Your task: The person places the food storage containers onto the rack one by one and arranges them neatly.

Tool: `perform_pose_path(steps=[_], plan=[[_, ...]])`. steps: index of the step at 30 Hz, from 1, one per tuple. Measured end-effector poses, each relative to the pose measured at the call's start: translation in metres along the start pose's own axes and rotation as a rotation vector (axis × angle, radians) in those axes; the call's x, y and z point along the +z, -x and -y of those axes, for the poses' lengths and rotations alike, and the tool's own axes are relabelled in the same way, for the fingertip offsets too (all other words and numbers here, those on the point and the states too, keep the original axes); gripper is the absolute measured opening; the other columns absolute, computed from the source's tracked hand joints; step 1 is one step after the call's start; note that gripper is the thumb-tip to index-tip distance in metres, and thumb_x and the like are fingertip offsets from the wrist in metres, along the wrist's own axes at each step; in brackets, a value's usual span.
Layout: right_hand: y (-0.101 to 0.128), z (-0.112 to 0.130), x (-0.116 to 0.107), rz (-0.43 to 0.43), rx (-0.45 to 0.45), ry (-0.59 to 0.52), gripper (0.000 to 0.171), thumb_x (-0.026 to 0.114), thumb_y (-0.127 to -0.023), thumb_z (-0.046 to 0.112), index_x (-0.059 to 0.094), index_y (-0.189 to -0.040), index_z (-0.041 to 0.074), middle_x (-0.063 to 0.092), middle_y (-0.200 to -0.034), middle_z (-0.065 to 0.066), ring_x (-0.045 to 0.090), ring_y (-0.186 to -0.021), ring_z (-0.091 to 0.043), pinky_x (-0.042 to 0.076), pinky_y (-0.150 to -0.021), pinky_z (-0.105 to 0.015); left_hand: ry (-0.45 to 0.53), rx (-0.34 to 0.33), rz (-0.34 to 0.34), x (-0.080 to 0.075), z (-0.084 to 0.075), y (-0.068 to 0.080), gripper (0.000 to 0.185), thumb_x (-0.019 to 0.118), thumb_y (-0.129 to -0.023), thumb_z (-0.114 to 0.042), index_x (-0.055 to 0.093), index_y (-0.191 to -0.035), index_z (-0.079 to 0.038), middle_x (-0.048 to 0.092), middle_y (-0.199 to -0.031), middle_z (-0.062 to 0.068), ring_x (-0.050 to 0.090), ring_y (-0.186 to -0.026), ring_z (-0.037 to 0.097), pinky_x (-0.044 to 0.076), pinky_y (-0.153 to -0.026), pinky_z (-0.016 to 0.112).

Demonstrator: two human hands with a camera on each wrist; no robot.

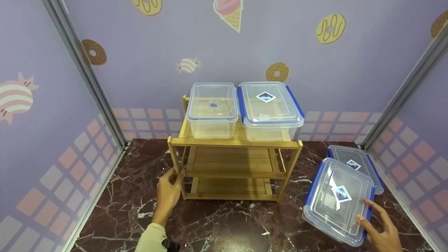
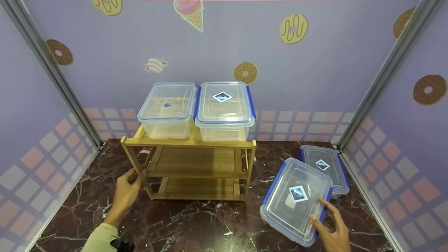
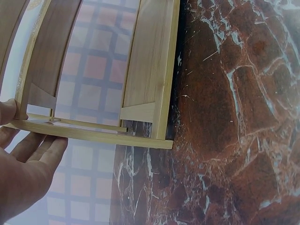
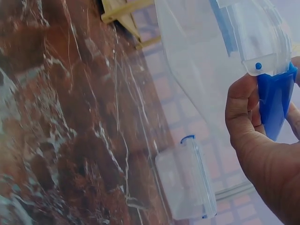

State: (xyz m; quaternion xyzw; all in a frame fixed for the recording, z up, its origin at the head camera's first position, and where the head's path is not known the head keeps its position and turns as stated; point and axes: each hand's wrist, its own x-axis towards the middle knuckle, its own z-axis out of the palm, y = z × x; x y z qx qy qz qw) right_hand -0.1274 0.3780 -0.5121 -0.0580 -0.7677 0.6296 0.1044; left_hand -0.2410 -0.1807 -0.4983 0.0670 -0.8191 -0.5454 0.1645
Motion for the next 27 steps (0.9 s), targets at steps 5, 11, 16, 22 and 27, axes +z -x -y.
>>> perform_pose_path(steps=[5, 11, 16, 22, 27], plan=[[0.012, 0.008, 0.009, 0.012, 0.036, -0.064, 0.059, 0.059, -0.094, 0.009, 0.031, -0.145, 0.016, 0.048, -0.110, -0.001, 0.065, -0.082, -0.016, 0.056, -0.063, -0.039, 0.003, 0.003, -0.007, 0.000, 0.000, 0.000, 0.040, 0.060, -0.093, -0.032, 0.059, -0.127, -0.011, 0.068, -0.110, 0.012, 0.064, -0.100, 0.026, 0.051, -0.084, 0.046], [0.024, 0.021, 0.023, 0.030, 0.070, 0.093, 0.060, 0.059, -0.095, 0.019, 0.027, -0.146, 0.018, 0.040, -0.120, -0.006, 0.063, -0.083, -0.018, 0.056, -0.066, -0.038, 0.004, 0.012, -0.003, 0.000, 0.000, 0.001, 0.042, 0.060, -0.093, -0.033, 0.058, -0.128, -0.010, 0.067, -0.111, 0.014, 0.064, -0.101, 0.027, 0.051, -0.084, 0.046], [0.033, 0.032, 0.034, 0.063, 0.131, 0.153, 0.065, 0.060, -0.094, 0.028, 0.023, -0.148, 0.026, 0.027, -0.139, -0.017, 0.058, -0.096, -0.027, 0.055, -0.072, -0.047, -0.003, 0.001, -0.002, 0.000, 0.001, 0.001, 0.043, 0.060, -0.093, -0.035, 0.058, -0.129, -0.010, 0.067, -0.112, 0.014, 0.064, -0.102, 0.028, 0.050, -0.085, 0.047], [0.046, 0.043, 0.051, 0.079, 0.025, 0.102, 0.062, 0.059, -0.093, 0.011, 0.029, -0.146, 0.017, 0.047, -0.126, -0.010, 0.064, -0.091, -0.027, 0.056, -0.067, -0.046, 0.032, 0.002, -0.001, 0.000, 0.001, 0.001, 0.037, 0.060, -0.094, -0.031, 0.061, -0.125, -0.012, 0.069, -0.106, 0.011, 0.064, -0.099, 0.026, 0.051, -0.083, 0.048], [0.053, 0.051, 0.066, 0.118, -0.054, 0.068, 0.059, 0.059, -0.091, 0.002, 0.033, -0.143, 0.012, 0.052, -0.117, 0.006, 0.065, -0.090, -0.019, 0.056, -0.067, -0.043, 0.009, 0.005, -0.026, 0.001, 0.000, 0.000, 0.031, 0.062, -0.092, -0.031, 0.065, -0.119, -0.015, 0.071, -0.100, 0.007, 0.066, -0.091, 0.022, 0.051, -0.079, 0.044]])
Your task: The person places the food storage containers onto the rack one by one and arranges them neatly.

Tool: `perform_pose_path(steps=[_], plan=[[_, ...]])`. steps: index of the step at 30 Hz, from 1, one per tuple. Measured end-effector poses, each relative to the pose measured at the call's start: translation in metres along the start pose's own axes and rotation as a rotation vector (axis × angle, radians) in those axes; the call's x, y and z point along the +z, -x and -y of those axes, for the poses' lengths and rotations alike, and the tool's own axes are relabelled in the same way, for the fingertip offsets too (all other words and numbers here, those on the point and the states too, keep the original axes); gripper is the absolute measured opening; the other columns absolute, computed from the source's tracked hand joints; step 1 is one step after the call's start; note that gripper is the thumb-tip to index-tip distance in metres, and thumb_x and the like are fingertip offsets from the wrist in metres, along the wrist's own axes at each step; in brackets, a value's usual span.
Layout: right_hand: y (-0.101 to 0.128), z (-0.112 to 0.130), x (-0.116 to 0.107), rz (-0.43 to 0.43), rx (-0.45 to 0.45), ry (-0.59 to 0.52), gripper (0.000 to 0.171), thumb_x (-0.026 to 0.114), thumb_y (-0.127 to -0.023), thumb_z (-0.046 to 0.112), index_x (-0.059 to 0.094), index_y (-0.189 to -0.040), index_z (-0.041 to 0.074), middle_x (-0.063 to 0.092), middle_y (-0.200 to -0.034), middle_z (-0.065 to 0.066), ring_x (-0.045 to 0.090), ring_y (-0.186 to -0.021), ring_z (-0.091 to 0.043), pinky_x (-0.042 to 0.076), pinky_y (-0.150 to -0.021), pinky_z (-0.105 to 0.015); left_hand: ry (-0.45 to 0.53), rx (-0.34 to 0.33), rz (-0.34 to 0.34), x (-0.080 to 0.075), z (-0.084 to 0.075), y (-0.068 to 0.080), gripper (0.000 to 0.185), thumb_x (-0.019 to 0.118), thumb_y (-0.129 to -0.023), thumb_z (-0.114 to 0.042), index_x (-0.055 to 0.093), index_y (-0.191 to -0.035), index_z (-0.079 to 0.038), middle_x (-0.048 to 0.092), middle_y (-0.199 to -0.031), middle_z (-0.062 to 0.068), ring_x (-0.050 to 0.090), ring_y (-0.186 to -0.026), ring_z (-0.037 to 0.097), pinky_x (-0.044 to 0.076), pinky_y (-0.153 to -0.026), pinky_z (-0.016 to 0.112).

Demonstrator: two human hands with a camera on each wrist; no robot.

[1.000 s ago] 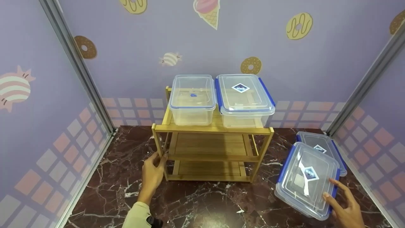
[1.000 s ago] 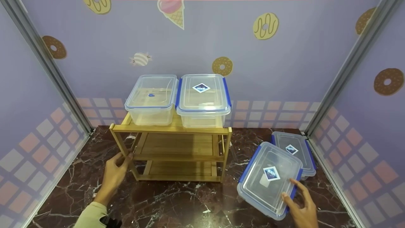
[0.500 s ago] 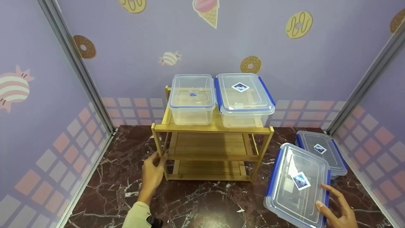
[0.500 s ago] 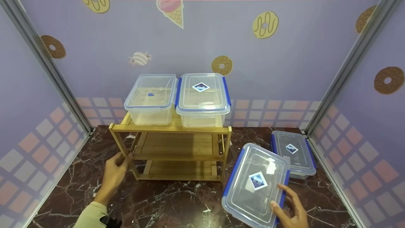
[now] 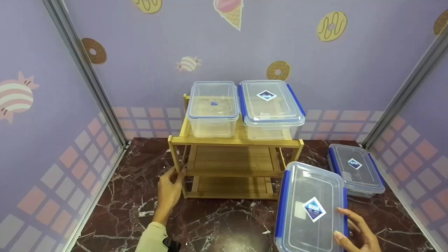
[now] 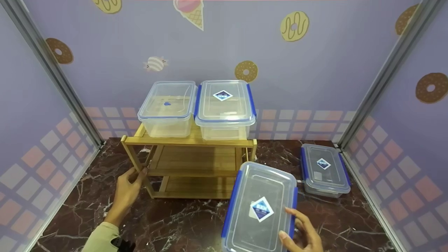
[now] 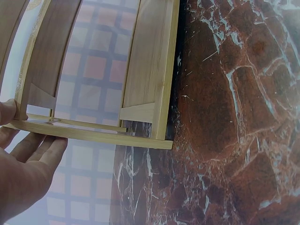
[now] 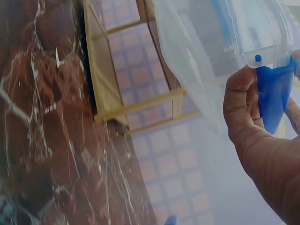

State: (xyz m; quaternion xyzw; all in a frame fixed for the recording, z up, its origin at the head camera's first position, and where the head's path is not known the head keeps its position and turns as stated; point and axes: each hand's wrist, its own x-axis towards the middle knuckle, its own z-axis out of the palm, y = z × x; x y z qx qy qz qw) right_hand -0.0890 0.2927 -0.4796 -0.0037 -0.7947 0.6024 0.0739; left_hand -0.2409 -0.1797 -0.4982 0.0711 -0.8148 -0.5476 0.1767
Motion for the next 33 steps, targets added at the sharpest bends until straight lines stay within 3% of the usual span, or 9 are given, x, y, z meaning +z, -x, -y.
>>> perform_pose_path(steps=[7, 12, 16, 22, 26, 33], plan=[[-0.009, -0.004, 0.021, 0.164, -0.351, -0.179, 0.059, 0.053, -0.079, -0.021, 0.037, -0.135, -0.006, 0.066, -0.111, -0.004, 0.066, -0.089, -0.018, 0.056, -0.063, -0.037, -0.014, 0.001, -0.017, 0.000, -0.001, -0.001, 0.031, 0.062, -0.092, -0.031, 0.066, -0.118, -0.014, 0.071, -0.101, 0.008, 0.066, -0.092, 0.022, 0.051, -0.081, 0.044], [-0.017, -0.001, 0.044, 0.273, -0.444, -0.261, 0.060, 0.054, -0.077, -0.024, 0.039, -0.133, -0.009, 0.064, -0.113, -0.013, 0.065, -0.091, -0.020, 0.056, -0.065, -0.036, -0.021, 0.006, -0.011, 0.000, 0.000, 0.000, 0.031, 0.062, -0.092, -0.031, 0.066, -0.117, -0.013, 0.071, -0.099, 0.007, 0.066, -0.092, 0.022, 0.051, -0.080, 0.044], [-0.022, 0.007, 0.061, 0.335, -0.453, -0.238, 0.059, 0.056, -0.080, -0.019, 0.038, -0.135, -0.006, 0.063, -0.117, -0.013, 0.065, -0.094, -0.022, 0.056, -0.067, -0.039, -0.015, 0.003, -0.004, 0.000, 0.000, 0.000, 0.033, 0.061, -0.093, -0.031, 0.065, -0.118, -0.011, 0.071, -0.099, 0.006, 0.066, -0.092, 0.022, 0.051, -0.080, 0.044], [-0.030, 0.020, 0.088, 0.409, -0.348, -0.273, 0.056, 0.055, -0.086, -0.012, 0.038, -0.137, 0.003, 0.058, -0.121, -0.021, 0.064, -0.098, -0.030, 0.055, -0.070, -0.046, 0.002, 0.004, 0.006, 0.000, 0.000, 0.001, 0.034, 0.061, -0.093, -0.031, 0.064, -0.120, -0.012, 0.071, -0.099, 0.006, 0.066, -0.093, 0.022, 0.052, -0.079, 0.045], [-0.038, 0.026, 0.105, 0.425, -0.313, -0.264, 0.055, 0.056, -0.088, -0.009, 0.039, -0.138, 0.006, 0.055, -0.120, -0.028, 0.064, -0.098, -0.030, 0.055, -0.070, -0.045, 0.020, 0.010, 0.015, 0.000, 0.000, 0.002, 0.033, 0.061, -0.093, -0.031, 0.064, -0.120, -0.012, 0.070, -0.099, 0.007, 0.066, -0.093, 0.025, 0.053, -0.077, 0.045], [-0.055, 0.038, 0.133, 0.437, -0.262, -0.287, 0.055, 0.061, -0.087, -0.003, 0.041, -0.137, 0.009, 0.057, -0.116, -0.027, 0.064, -0.095, -0.032, 0.055, -0.071, -0.044, 0.021, 0.019, -0.006, 0.001, 0.001, 0.000, 0.031, 0.062, -0.092, -0.030, 0.066, -0.118, -0.013, 0.071, -0.100, 0.008, 0.066, -0.094, 0.023, 0.053, -0.079, 0.045]])
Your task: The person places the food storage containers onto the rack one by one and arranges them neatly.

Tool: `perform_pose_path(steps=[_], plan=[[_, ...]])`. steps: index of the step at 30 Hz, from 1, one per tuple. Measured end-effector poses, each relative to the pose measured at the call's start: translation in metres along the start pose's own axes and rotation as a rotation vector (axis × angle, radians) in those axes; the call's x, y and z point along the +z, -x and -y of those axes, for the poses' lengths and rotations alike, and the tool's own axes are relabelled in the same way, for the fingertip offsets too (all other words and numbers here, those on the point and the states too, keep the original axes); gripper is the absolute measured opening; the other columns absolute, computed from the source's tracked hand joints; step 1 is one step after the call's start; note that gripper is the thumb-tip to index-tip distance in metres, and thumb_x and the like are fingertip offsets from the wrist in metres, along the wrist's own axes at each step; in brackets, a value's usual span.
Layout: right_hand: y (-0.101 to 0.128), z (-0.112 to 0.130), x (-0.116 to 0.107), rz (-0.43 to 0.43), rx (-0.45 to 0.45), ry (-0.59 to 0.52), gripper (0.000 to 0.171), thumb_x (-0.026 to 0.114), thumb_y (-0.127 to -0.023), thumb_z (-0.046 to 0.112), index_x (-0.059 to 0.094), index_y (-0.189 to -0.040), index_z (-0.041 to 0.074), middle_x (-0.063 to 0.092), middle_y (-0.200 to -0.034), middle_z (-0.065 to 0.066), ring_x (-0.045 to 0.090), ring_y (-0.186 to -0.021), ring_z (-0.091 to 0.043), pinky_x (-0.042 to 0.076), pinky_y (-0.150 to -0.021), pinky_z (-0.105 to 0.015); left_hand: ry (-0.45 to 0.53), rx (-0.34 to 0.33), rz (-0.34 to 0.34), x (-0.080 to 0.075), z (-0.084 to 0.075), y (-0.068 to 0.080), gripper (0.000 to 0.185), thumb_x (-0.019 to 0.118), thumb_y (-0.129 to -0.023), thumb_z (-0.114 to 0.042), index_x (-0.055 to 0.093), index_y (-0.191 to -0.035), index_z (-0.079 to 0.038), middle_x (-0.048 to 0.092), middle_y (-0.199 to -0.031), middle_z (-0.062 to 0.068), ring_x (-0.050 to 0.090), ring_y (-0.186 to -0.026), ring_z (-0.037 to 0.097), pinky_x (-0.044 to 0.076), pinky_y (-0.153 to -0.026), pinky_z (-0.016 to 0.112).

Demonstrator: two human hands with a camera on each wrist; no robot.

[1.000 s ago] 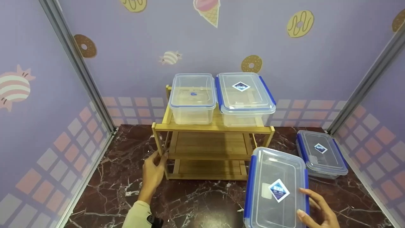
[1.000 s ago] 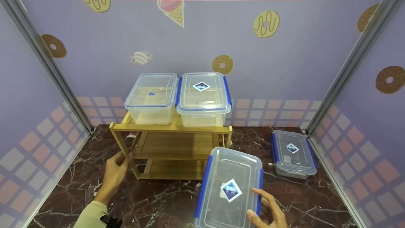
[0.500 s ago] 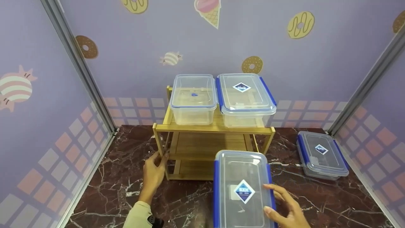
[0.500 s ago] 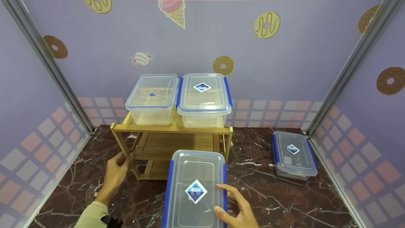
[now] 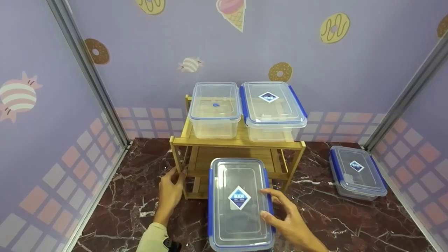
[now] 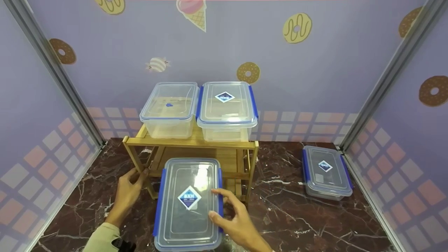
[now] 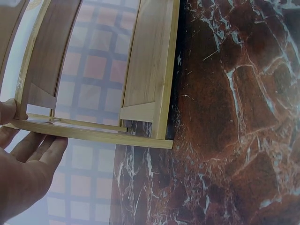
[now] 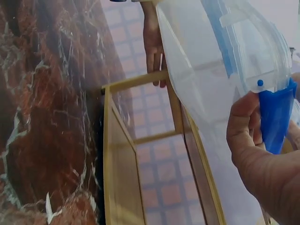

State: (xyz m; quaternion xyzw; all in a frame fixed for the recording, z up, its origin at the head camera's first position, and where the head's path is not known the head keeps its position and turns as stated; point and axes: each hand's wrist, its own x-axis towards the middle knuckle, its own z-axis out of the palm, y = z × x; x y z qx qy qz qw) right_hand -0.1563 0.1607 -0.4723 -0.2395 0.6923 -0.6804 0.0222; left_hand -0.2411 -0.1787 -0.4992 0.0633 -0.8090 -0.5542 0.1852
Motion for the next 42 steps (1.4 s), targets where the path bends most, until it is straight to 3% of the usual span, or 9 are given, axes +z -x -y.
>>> perform_pose_path(steps=[8, 15, 24, 32, 38, 42], plan=[[-0.032, 0.007, 0.014, 0.009, -0.002, -0.030, 0.053, 0.063, -0.087, 0.000, 0.044, -0.136, 0.008, 0.054, -0.111, -0.029, 0.064, -0.092, -0.035, 0.055, -0.067, -0.045, -0.017, 0.028, -0.019, 0.000, 0.000, -0.001, 0.027, 0.062, -0.092, -0.027, 0.067, -0.114, -0.011, 0.071, -0.094, 0.010, 0.067, -0.084, 0.024, 0.055, -0.071, 0.042], [-0.056, 0.011, 0.021, -0.033, 0.058, -0.028, 0.051, 0.067, -0.087, 0.007, 0.048, -0.133, 0.011, 0.053, -0.107, -0.025, 0.061, -0.092, -0.035, 0.055, -0.068, -0.047, -0.031, 0.042, -0.030, 0.000, 0.002, -0.001, 0.026, 0.063, -0.092, -0.027, 0.068, -0.113, -0.012, 0.071, -0.096, 0.010, 0.068, -0.085, 0.022, 0.055, -0.072, 0.041], [-0.072, 0.010, 0.021, -0.045, 0.134, -0.084, 0.053, 0.068, -0.087, 0.014, 0.047, -0.136, 0.014, 0.055, -0.109, -0.021, 0.060, -0.091, -0.031, 0.054, -0.072, -0.047, -0.005, 0.012, -0.008, 0.000, 0.000, -0.001, 0.028, 0.061, -0.093, -0.028, 0.066, -0.117, -0.013, 0.071, -0.098, 0.010, 0.068, -0.089, 0.026, 0.055, -0.074, 0.039], [-0.080, 0.011, 0.019, -0.047, 0.229, -0.186, 0.055, 0.068, -0.088, 0.019, 0.045, -0.138, 0.016, 0.049, -0.118, -0.021, 0.060, -0.095, -0.032, 0.053, -0.075, -0.048, -0.042, 0.040, -0.033, 0.000, 0.001, -0.002, 0.026, 0.062, -0.092, -0.030, 0.069, -0.111, -0.014, 0.072, -0.089, 0.006, 0.065, -0.077, 0.016, 0.053, -0.069, 0.034], [-0.084, 0.018, 0.013, 0.054, 0.261, -0.262, 0.083, 0.079, -0.075, 0.008, 0.035, -0.145, 0.019, 0.046, -0.127, -0.025, 0.059, -0.104, -0.037, 0.050, -0.083, -0.050, -0.041, 0.047, -0.036, 0.000, 0.001, -0.001, 0.024, 0.063, -0.092, -0.029, 0.069, -0.109, -0.014, 0.072, -0.087, 0.005, 0.064, -0.075, 0.015, 0.052, -0.069, 0.033], [-0.086, 0.021, 0.008, 0.119, 0.166, -0.090, 0.106, 0.090, -0.060, 0.011, 0.029, -0.147, 0.017, 0.047, -0.129, -0.021, 0.057, -0.108, -0.033, 0.047, -0.091, -0.047, -0.055, 0.051, -0.038, 0.000, 0.001, -0.001, 0.022, 0.063, -0.092, -0.030, 0.069, -0.105, -0.014, 0.072, -0.085, 0.006, 0.064, -0.074, 0.015, 0.052, -0.069, 0.035]])
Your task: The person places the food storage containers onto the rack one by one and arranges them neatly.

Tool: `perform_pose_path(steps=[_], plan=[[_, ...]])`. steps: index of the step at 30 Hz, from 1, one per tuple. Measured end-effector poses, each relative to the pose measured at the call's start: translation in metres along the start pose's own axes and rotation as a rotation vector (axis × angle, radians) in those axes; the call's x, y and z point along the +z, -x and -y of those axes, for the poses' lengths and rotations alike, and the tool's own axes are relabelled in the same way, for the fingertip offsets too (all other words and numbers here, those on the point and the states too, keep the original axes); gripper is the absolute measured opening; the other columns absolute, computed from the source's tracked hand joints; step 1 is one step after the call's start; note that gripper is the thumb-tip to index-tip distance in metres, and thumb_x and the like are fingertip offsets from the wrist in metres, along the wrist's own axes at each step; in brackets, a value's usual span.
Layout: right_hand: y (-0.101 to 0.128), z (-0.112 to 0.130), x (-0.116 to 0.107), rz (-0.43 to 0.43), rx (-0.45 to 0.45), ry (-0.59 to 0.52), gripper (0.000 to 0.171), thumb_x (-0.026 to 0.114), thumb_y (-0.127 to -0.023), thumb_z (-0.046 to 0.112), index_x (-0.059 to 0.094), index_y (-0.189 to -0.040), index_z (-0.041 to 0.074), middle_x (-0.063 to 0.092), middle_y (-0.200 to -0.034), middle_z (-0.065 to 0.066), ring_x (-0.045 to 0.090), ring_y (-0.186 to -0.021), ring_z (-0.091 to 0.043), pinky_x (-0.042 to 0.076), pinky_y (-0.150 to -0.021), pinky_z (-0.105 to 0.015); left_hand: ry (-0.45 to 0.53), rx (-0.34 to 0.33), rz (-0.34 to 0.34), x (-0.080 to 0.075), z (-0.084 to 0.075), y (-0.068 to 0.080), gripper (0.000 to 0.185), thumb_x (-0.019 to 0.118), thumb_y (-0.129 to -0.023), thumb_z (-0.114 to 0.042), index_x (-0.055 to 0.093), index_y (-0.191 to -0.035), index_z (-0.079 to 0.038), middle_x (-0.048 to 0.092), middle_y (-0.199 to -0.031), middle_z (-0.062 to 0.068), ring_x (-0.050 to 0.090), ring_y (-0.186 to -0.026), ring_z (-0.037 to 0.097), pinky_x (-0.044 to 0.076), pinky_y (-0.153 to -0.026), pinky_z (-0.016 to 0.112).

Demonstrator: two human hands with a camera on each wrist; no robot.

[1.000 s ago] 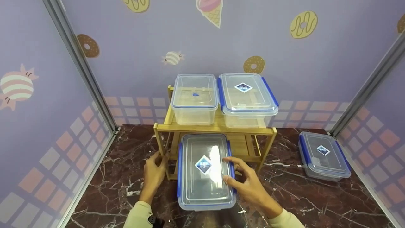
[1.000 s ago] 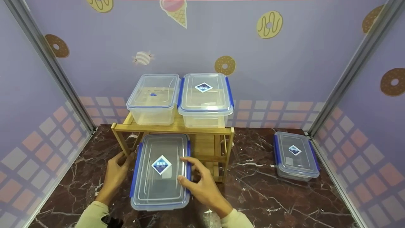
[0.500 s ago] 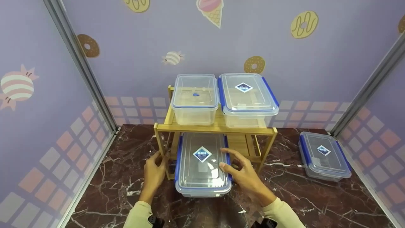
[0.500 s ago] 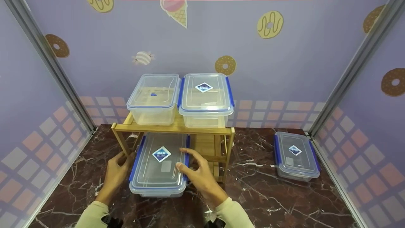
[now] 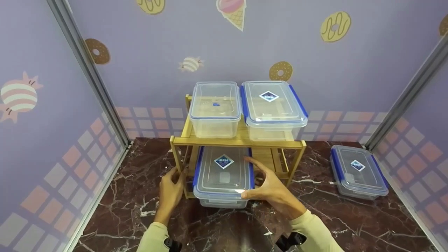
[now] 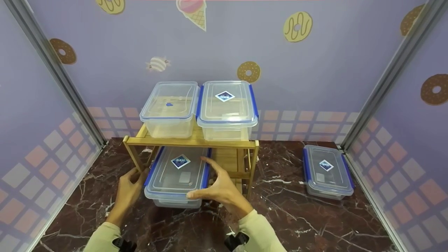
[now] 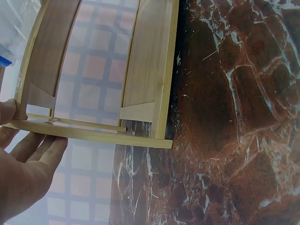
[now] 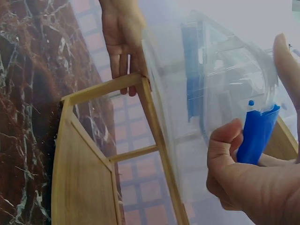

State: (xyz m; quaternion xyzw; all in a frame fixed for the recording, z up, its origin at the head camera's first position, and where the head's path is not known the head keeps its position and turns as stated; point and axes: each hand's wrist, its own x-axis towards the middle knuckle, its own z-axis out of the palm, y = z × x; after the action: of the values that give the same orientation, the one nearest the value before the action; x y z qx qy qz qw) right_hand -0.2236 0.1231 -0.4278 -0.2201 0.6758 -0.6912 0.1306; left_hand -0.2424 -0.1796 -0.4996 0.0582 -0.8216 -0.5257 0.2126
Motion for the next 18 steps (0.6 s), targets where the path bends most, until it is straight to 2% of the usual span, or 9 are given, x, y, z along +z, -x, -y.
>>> perform_pose_path(steps=[4, 7, 9, 14, 18], plan=[[-0.001, 0.002, -0.001, -0.027, -0.022, 0.144, 0.117, 0.094, -0.051, 0.013, 0.029, -0.148, 0.019, 0.047, -0.132, -0.015, 0.053, -0.112, -0.029, 0.043, -0.096, -0.042, 0.000, -0.003, 0.000, 0.000, 0.000, 0.000, 0.021, 0.063, -0.091, -0.030, 0.069, -0.104, -0.014, 0.072, -0.086, 0.006, 0.066, -0.075, 0.017, 0.052, -0.070, 0.036], [-0.001, 0.003, 0.003, -0.068, 0.020, 0.108, 0.118, 0.093, -0.048, 0.007, 0.030, -0.147, 0.024, 0.042, -0.134, -0.012, 0.050, -0.113, -0.031, 0.045, -0.094, -0.042, 0.005, -0.008, 0.007, 0.000, 0.000, 0.000, 0.024, 0.063, -0.092, -0.028, 0.069, -0.108, -0.013, 0.072, -0.091, 0.008, 0.068, -0.081, 0.021, 0.054, -0.073, 0.039], [-0.001, 0.002, 0.005, -0.111, 0.023, 0.121, 0.117, 0.093, -0.048, 0.008, 0.032, -0.146, 0.025, 0.039, -0.135, -0.011, 0.050, -0.110, -0.031, 0.047, -0.091, -0.043, 0.015, -0.010, 0.010, 0.000, 0.001, 0.000, 0.025, 0.063, -0.092, -0.027, 0.068, -0.112, -0.011, 0.072, -0.096, 0.010, 0.068, -0.086, 0.023, 0.054, -0.076, 0.041], [-0.001, 0.000, 0.013, -0.198, -0.054, 0.196, 0.104, 0.092, -0.053, 0.011, 0.038, -0.142, 0.016, 0.046, -0.126, -0.016, 0.056, -0.094, -0.029, 0.052, -0.078, -0.038, 0.039, -0.017, 0.014, -0.001, 0.001, 0.000, 0.027, 0.063, -0.092, -0.026, 0.067, -0.115, -0.011, 0.071, -0.097, 0.010, 0.068, -0.089, 0.022, 0.053, -0.079, 0.042], [-0.001, -0.002, 0.017, -0.247, -0.134, 0.261, 0.092, 0.091, -0.058, 0.013, 0.045, -0.138, 0.009, 0.057, -0.111, -0.016, 0.059, -0.081, -0.025, 0.053, -0.068, -0.031, 0.062, -0.033, 0.022, 0.000, 0.000, 0.000, 0.027, 0.063, -0.092, -0.025, 0.067, -0.115, -0.011, 0.071, -0.096, 0.010, 0.068, -0.087, 0.021, 0.053, -0.077, 0.040]])
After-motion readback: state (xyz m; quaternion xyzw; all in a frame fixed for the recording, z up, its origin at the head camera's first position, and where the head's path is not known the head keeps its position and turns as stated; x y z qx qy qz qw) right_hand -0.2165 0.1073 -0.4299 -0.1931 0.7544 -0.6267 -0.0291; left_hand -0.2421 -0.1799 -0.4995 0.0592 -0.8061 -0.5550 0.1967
